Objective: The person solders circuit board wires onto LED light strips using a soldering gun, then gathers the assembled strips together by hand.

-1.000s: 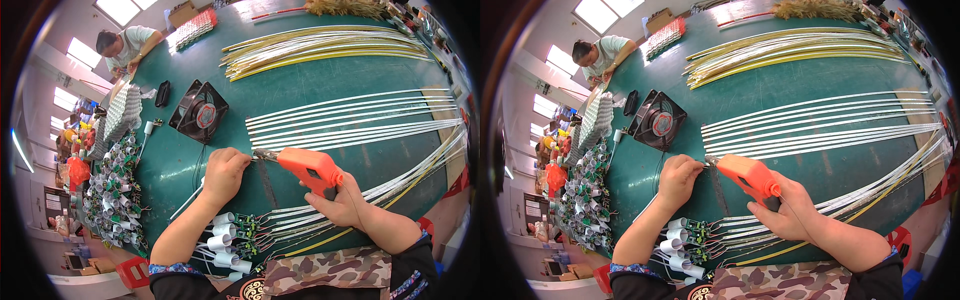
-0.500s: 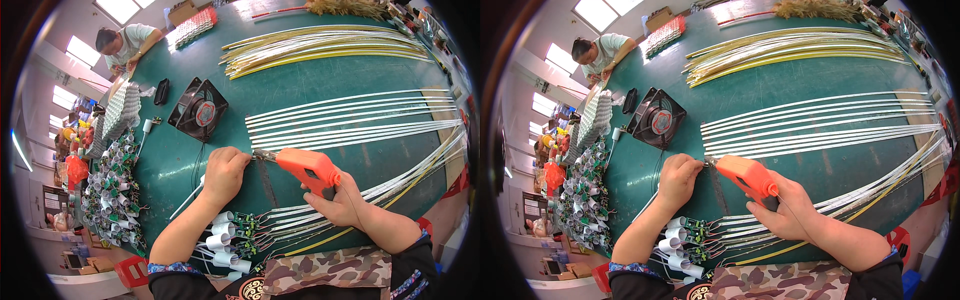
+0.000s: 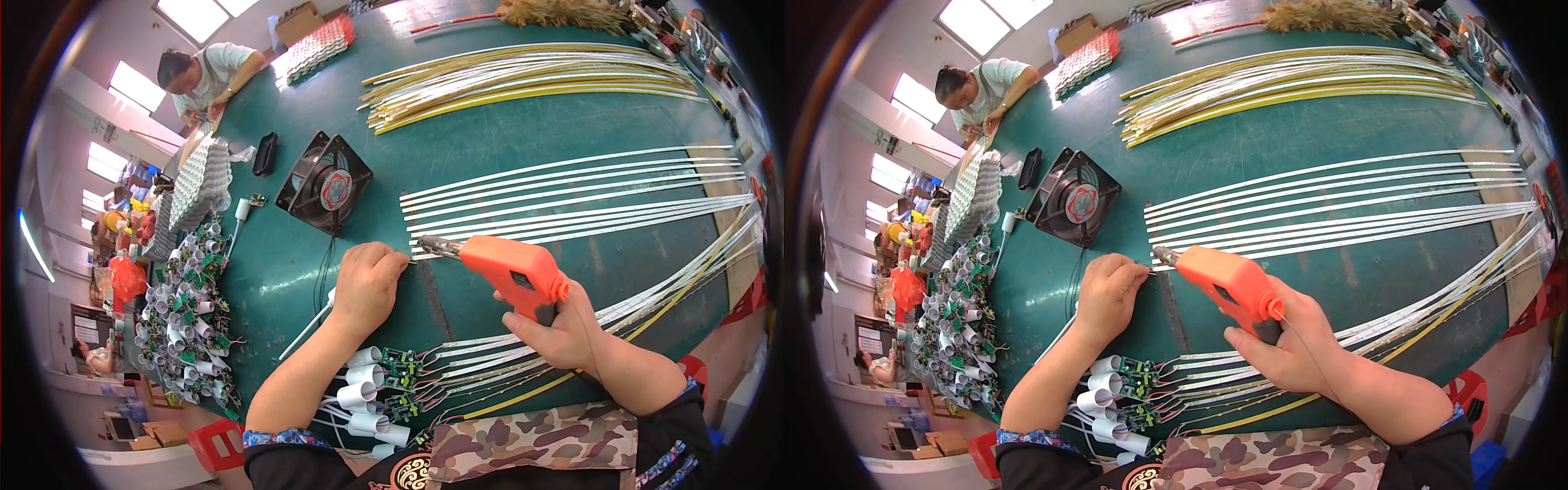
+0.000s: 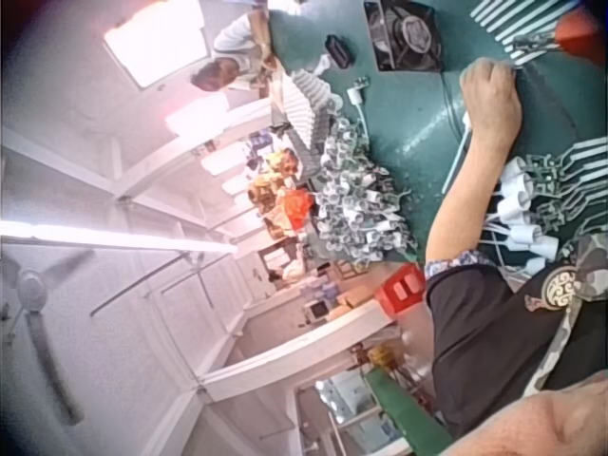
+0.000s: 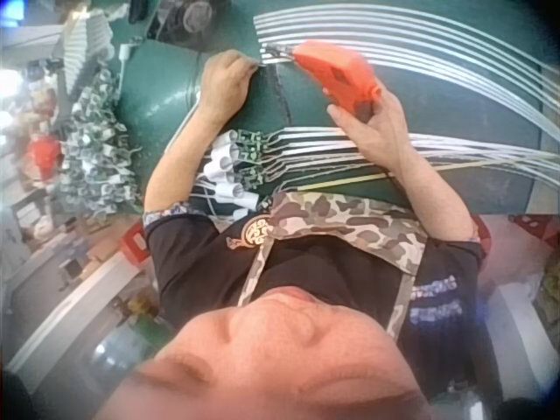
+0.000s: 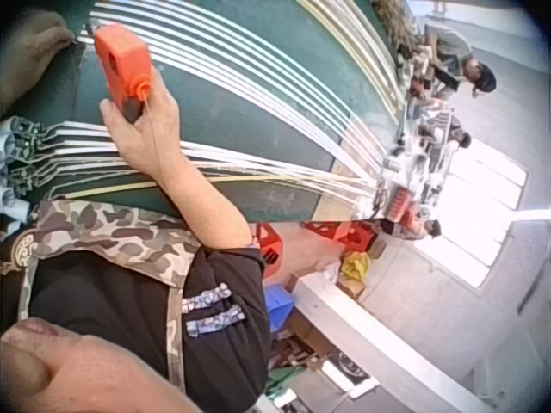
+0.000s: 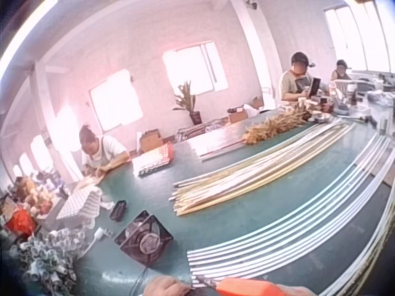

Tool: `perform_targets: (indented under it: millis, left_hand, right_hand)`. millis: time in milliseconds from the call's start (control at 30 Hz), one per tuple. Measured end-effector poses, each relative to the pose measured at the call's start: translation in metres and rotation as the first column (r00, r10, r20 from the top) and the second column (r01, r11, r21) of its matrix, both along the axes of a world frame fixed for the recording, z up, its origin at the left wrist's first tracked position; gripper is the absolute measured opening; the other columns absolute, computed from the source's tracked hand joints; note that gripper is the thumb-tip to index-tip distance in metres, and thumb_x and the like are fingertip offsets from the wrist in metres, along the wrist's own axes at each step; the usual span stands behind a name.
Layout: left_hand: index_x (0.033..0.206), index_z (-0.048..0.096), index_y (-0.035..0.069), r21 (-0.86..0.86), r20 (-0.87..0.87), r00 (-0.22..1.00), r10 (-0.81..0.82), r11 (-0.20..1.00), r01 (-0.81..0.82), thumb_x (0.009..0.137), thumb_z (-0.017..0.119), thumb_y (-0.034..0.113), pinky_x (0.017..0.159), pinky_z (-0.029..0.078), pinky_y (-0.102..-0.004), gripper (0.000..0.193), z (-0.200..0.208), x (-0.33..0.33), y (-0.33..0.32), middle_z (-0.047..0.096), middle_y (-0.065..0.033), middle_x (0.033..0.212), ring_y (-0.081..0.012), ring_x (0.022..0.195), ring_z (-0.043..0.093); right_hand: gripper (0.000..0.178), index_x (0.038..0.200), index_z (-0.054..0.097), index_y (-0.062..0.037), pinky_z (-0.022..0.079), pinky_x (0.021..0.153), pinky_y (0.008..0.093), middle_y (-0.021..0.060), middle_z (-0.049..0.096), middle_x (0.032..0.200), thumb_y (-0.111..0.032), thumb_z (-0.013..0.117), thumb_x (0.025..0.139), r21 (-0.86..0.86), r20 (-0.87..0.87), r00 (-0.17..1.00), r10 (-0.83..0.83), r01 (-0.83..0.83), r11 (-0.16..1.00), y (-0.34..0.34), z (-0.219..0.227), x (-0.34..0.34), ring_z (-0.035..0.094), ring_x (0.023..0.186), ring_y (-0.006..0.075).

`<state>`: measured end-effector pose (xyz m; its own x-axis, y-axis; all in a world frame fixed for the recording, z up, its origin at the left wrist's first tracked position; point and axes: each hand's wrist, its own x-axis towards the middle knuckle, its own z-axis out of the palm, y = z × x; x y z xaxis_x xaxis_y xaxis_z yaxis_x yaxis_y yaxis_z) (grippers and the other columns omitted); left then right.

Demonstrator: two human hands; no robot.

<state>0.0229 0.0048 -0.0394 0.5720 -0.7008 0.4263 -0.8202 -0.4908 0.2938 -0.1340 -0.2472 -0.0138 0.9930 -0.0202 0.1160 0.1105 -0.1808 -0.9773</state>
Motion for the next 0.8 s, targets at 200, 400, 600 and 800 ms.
perform_targets:
  millis: [200, 400, 600, 800]
  left_hand:
    - [0.087, 0.067, 0.006, 0.018, 0.007, 1.000, -0.004, 1.000, 0.004, 0.077, 0.070, 0.001, 0.071, 0.047, -0.0426, 0.011, 0.002, 0.000, -0.002, 0.062, -0.0072, 0.080, -0.0304, 0.079, 0.062]
    - [0.087, 0.067, 0.005, 0.043, -0.036, 0.999, 0.005, 0.999, -0.003, 0.079, 0.071, 0.003, 0.070, 0.048, -0.0425, 0.008, 0.005, -0.001, -0.003, 0.062, -0.0084, 0.081, -0.0314, 0.079, 0.061]
    - [0.084, 0.066, 0.003, -0.023, -0.352, 0.928, 0.123, 0.990, -0.140, 0.081, 0.070, 0.004, 0.070, 0.049, -0.0424, 0.005, 0.013, -0.002, -0.006, 0.061, -0.0111, 0.084, -0.0342, 0.079, 0.060]
    - [0.085, 0.064, 0.001, 0.068, -0.272, 0.952, 0.141, 0.990, -0.127, 0.082, 0.069, 0.005, 0.067, 0.047, -0.0387, 0.007, 0.012, 0.001, -0.010, 0.059, -0.0110, 0.086, -0.0305, 0.079, 0.059]
  right_hand:
    - [0.051, 0.130, 0.053, -0.0015, 0.049, 0.076, 0.0309, 0.0108, 0.065, 0.095, -0.009, 0.074, 0.084, 0.045, 0.023, 1.000, -0.014, 0.013, 0.999, -0.001, -0.004, 0.000, 0.061, 0.081, 0.0197]
    - [0.050, 0.129, 0.053, -0.0020, 0.050, 0.076, 0.0326, 0.0109, 0.064, 0.096, -0.010, 0.074, 0.084, 0.013, -0.038, 0.999, 0.014, -0.013, 1.000, -0.002, -0.002, -0.002, 0.061, 0.080, 0.0218]
    - [0.050, 0.129, 0.053, -0.0021, 0.050, 0.076, 0.0336, 0.0120, 0.064, 0.097, -0.011, 0.074, 0.084, -0.003, 0.052, 0.998, -0.019, 0.020, 1.000, -0.004, -0.003, -0.003, 0.062, 0.080, 0.0240]
    - [0.050, 0.128, 0.054, -0.0021, 0.051, 0.075, 0.0345, 0.0125, 0.064, 0.096, -0.012, 0.075, 0.084, -0.042, 0.041, 0.999, 0.003, -0.001, 0.999, -0.004, -0.005, -0.001, 0.063, 0.079, 0.0256]
